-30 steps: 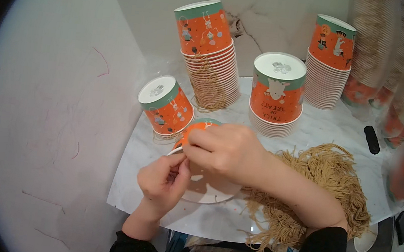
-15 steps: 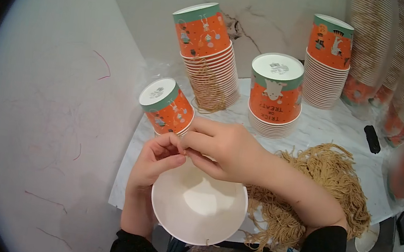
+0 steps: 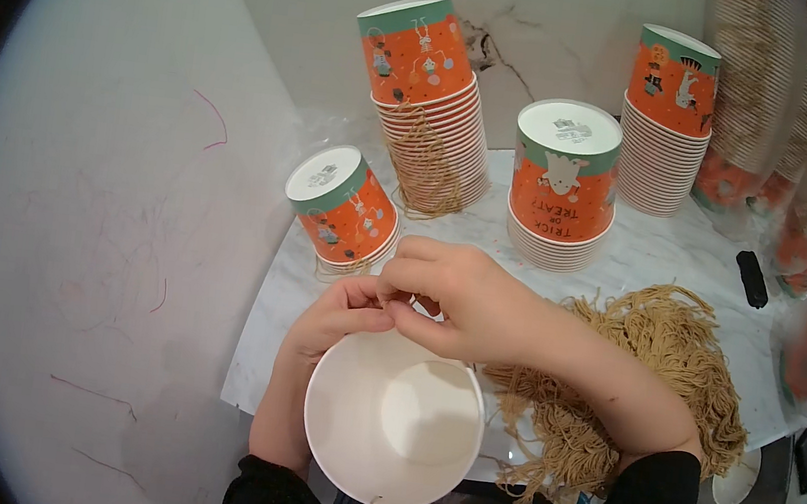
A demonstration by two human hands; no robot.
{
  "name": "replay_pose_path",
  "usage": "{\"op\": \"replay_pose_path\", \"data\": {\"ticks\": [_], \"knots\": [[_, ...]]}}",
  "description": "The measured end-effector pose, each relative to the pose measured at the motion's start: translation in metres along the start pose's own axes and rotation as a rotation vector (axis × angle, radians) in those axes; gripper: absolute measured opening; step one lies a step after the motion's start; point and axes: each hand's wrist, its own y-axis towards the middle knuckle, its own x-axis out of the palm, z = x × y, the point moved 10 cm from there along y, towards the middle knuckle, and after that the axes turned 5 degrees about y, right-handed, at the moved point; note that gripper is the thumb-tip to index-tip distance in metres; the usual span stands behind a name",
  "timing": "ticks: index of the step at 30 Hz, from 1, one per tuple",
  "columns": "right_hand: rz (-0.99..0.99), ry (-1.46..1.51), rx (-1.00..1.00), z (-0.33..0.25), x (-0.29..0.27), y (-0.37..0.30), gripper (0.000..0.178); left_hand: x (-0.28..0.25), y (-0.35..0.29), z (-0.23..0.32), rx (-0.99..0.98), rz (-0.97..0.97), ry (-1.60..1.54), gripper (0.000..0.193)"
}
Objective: Attaching string handles to printed paper treat buckets.
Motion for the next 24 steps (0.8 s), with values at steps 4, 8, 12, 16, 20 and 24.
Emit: {"op": "replay_pose_path", "data": {"ticks": [4,8,12,16,20,24], "knots": [[-0.002,-0.052,0.023,0.001,-0.002,0.0,0.009,-0.01,0.0,-0.003,0.051,0.036,0.172,0.014],[-0.03,-0.1,0.142,0.002,-0.011,-0.001,0.014,-0.026,-0.003,0.004,0.091,0.175,0.161,0.008],[-0.129,-0.348,0.284,0.003,-0.021,-0.017,0.013,-0.046,-0.014,0.023,0.217,0.347,0.303,0.004],[-0.084,-0.496,0.187,-0.027,-0.012,-0.026,0.015,-0.049,-0.023,0.031,0.266,0.376,0.373,0.006],[0.112,-0.923,0.109,-0.048,-0.011,-0.02,0.017,-0.035,-0.016,0.026,0.265,0.381,0.356,0.007],[0.162,-0.904,-0.08,-0.047,-0.005,-0.013,0.024,-0.021,-0.01,0.019,0.326,0.398,0.35,0.007]]}}
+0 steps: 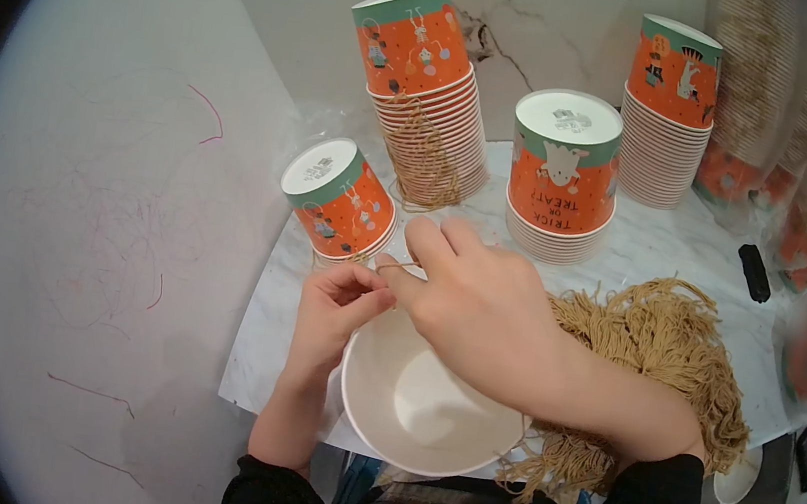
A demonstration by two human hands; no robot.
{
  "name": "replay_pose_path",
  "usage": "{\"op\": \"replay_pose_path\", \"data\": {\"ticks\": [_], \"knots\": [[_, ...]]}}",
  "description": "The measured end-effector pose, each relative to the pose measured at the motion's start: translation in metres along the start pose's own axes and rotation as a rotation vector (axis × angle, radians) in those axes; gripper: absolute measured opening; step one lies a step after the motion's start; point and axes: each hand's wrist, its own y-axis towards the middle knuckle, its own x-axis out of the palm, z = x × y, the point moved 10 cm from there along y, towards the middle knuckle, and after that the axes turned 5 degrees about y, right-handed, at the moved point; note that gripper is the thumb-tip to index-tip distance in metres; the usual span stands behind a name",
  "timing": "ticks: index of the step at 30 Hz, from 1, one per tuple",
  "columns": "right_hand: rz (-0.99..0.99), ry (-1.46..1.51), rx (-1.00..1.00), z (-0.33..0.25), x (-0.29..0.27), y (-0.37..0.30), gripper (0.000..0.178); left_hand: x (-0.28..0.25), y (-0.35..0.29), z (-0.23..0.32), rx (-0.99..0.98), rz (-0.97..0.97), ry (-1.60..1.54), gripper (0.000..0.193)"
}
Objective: Attaching string handles to printed paper treat buckets.
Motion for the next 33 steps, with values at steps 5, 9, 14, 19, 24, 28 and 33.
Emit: {"op": "replay_pose_path", "data": {"ticks": [5,9,14,19,24,28,33], "knots": [[0.05,0.09,-0.101,0.012,0.007,0.005,0.027,0.002,0.0,-0.017,-0.011,0.073,-0.121,0.008],[0.02,0.132,-0.086,0.02,0.013,0.008,0.027,0.006,-0.001,-0.015,0.026,0.079,-0.188,0.007],[-0.036,0.159,-0.038,0.031,0.024,0.005,0.026,0.008,0.0,-0.014,0.054,0.041,-0.174,0.005],[-0.041,0.206,-0.018,0.038,0.026,0.006,0.022,0.008,0.001,-0.015,0.09,0.021,-0.166,0.007],[-0.066,0.284,-0.033,0.037,0.026,0.006,0.01,0.011,0.0,-0.01,0.133,-0.001,-0.168,0.007],[-0.065,0.295,-0.013,0.039,0.03,0.006,0.011,0.012,0.0,-0.008,0.177,-0.018,-0.172,0.007],[-0.052,0.311,-0.041,0.035,0.031,0.006,0.017,0.015,-0.001,-0.007,0.122,-0.036,-0.236,0.007]]}}
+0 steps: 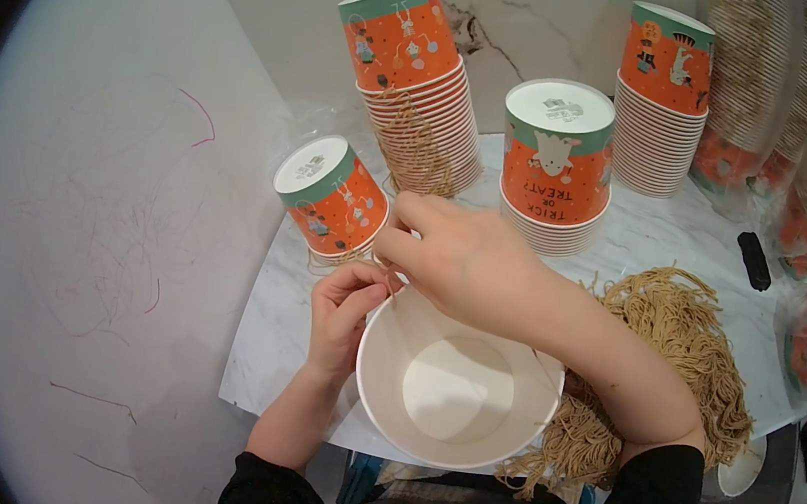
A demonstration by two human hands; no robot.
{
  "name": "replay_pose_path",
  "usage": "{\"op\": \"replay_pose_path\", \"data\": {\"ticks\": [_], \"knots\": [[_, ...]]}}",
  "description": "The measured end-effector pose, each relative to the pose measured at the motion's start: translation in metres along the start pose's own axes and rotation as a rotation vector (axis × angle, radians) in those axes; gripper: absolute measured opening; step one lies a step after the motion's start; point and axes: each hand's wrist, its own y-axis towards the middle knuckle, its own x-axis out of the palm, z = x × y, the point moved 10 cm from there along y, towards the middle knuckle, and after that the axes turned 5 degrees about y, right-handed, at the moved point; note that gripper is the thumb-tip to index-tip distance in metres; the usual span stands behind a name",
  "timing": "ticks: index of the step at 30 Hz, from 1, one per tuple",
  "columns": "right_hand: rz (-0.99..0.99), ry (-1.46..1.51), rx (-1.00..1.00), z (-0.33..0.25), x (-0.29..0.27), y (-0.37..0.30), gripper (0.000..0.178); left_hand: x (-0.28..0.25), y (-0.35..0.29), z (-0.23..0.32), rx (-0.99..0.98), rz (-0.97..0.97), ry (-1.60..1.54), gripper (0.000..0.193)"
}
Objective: Attaching string handles to printed paper treat buckets.
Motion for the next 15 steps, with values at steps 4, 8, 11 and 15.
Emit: {"op": "replay_pose_path", "data": {"ticks": [4,8,11,15], "knots": [[-0.039,-0.032,-0.02,-0.004,0.007,0.002,0.018,-0.007,-0.001,-0.006,-0.038,-0.011,-0.008,0.01],[-0.046,-0.059,-0.04,-0.007,0.009,0.001,0.021,-0.004,0.003,-0.005,-0.011,-0.019,-0.019,0.022],[-0.051,-0.057,-0.059,-0.005,0.012,0.0,0.02,-0.002,0.003,0.004,0.025,0.06,0.006,0.036],[-0.032,-0.081,-0.078,-0.008,0.01,0.001,0.017,0.001,0.004,0.025,0.231,-0.001,0.268,0.069]]}}
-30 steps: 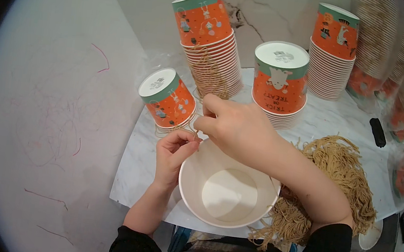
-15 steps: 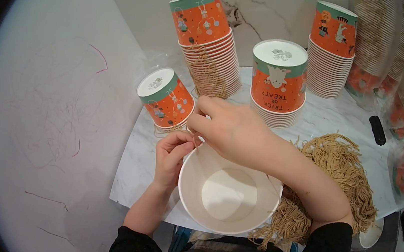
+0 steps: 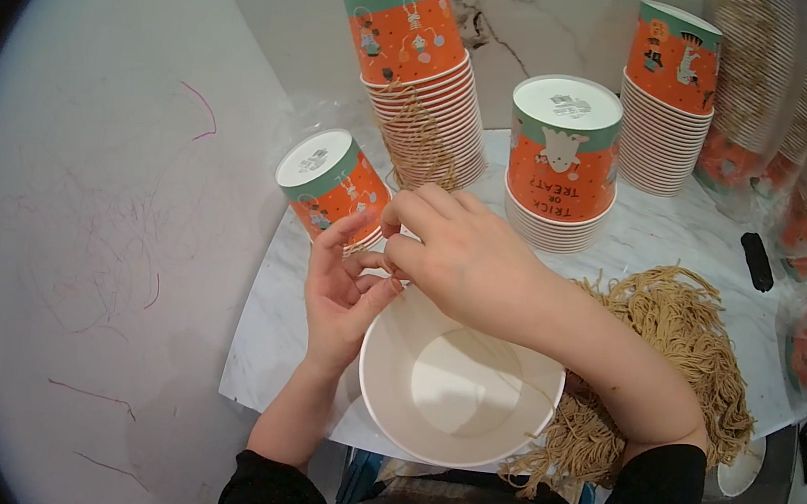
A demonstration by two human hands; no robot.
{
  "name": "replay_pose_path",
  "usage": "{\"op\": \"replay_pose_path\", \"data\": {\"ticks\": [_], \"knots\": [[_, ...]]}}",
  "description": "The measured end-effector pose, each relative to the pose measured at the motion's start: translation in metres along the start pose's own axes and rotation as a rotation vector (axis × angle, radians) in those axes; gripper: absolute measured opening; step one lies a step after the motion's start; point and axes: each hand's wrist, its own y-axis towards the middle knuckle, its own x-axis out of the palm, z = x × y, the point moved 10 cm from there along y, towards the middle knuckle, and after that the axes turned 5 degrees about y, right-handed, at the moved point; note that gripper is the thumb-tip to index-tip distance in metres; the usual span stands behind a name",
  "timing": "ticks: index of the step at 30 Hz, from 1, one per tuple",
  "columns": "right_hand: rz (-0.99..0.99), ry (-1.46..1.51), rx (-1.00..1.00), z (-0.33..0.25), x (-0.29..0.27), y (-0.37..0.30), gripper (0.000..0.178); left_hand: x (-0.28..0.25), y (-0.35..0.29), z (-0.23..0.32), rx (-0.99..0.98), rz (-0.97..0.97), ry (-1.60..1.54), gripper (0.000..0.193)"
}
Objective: Attaching string handles to printed paper treat buckets.
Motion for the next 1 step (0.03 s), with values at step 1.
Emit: {"op": "replay_pose_path", "data": {"ticks": [1], "knots": [[-0.013,0.017,0.009,0.0009,0.0015,0.0003,0.02,0.0012,0.0005,0.007,0.084,-0.044,0.128,0.078]]}}
